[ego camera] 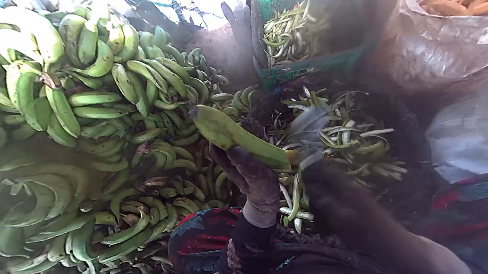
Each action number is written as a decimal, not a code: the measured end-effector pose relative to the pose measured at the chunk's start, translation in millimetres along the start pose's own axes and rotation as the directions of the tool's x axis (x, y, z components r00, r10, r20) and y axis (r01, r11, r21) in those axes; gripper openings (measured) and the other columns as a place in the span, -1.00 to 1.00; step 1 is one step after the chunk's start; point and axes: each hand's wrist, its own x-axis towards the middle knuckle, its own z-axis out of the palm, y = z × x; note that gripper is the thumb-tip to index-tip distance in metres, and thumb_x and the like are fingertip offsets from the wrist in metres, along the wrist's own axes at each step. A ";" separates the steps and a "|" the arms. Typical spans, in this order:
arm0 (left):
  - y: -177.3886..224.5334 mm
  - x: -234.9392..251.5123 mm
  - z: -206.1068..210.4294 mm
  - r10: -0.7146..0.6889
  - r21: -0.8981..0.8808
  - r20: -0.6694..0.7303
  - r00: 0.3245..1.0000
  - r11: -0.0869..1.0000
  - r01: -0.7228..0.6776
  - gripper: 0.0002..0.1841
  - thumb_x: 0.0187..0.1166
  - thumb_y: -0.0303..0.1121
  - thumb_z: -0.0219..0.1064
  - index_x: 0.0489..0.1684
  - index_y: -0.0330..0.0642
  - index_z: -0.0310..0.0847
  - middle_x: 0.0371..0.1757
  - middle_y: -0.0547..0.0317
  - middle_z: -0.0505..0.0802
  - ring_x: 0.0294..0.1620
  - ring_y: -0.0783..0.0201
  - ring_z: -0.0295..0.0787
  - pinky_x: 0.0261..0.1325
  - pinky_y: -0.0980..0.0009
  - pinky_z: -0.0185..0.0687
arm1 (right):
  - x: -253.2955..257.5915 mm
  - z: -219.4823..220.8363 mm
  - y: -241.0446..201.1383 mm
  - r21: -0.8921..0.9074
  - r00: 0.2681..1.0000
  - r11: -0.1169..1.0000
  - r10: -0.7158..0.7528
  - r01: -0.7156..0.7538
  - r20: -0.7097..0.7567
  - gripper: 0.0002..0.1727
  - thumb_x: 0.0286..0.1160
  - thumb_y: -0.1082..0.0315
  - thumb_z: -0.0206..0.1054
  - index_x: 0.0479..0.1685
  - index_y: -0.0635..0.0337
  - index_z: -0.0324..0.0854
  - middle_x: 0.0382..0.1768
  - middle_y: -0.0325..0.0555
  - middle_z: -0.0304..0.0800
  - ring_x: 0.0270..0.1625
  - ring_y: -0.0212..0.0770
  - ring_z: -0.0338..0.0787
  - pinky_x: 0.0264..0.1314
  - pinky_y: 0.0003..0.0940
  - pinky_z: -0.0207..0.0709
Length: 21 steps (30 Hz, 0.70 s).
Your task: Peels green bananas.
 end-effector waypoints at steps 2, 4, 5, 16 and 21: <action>2.1 3.0 0.2 -0.146 -0.073 -0.028 0.989 0.987 0.144 -0.37 0.55 0.26 0.27 0.46 0.13 0.29 0.07 0.44 0.78 0.08 0.49 0.76 0.10 0.40 0.78 | 6.7 13.7 36.9 -0.239 0.879 0.934 0.336 -0.266 0.337 -0.63 0.78 0.07 0.11 0.19 0.14 0.64 -0.22 0.02 0.76 -0.21 -0.04 0.76 -0.09 0.04 0.62; 6.7 9.0 -3.2 -0.326 -0.040 -0.008 0.945 0.945 0.325 -0.22 0.50 0.33 0.27 0.59 0.07 0.20 0.12 0.35 0.75 0.07 0.45 0.76 0.07 0.38 0.79 | 7.2 12.7 45.5 -0.382 0.922 0.918 0.234 -0.105 0.310 -0.56 0.77 0.20 0.14 0.53 0.11 0.54 0.02 0.09 0.79 -0.02 0.03 0.83 0.09 0.10 0.68; 10.4 11.4 -5.5 -0.423 -0.043 0.007 0.906 0.905 0.423 -0.17 0.47 0.34 0.30 0.63 0.06 0.17 0.14 0.29 0.74 0.02 0.41 0.77 0.00 0.35 0.81 | 7.5 4.5 38.5 -0.393 0.967 0.919 0.137 -0.042 0.217 -0.51 0.74 0.23 0.13 0.61 0.13 0.47 0.10 0.10 0.80 0.00 -0.02 0.85 0.09 0.07 0.72; 32.4 -14.2 10.7 -0.853 0.087 0.315 0.417 0.463 0.882 -0.57 0.88 -0.05 -0.22 0.32 -0.03 0.49 -0.29 0.19 0.75 -0.38 0.36 0.73 -0.33 0.40 0.74 | 63.2 -55.0 20.1 -0.833 0.819 0.547 -0.513 0.081 -0.257 -0.49 0.66 0.11 0.27 0.61 -0.37 0.56 0.05 0.35 0.74 0.02 0.44 0.71 -0.04 0.46 0.43; 35.0 -18.7 -9.3 -0.833 0.002 0.320 0.452 0.477 0.879 -0.57 0.77 0.11 0.00 0.31 0.03 0.48 -0.25 0.22 0.82 -0.33 0.35 0.81 -0.27 0.39 0.79 | 66.3 -76.8 20.2 -0.774 0.902 0.629 -0.373 0.072 -0.219 -0.46 0.73 0.07 0.14 0.71 -0.34 0.45 0.11 0.26 0.73 0.10 0.34 0.70 0.02 0.38 0.43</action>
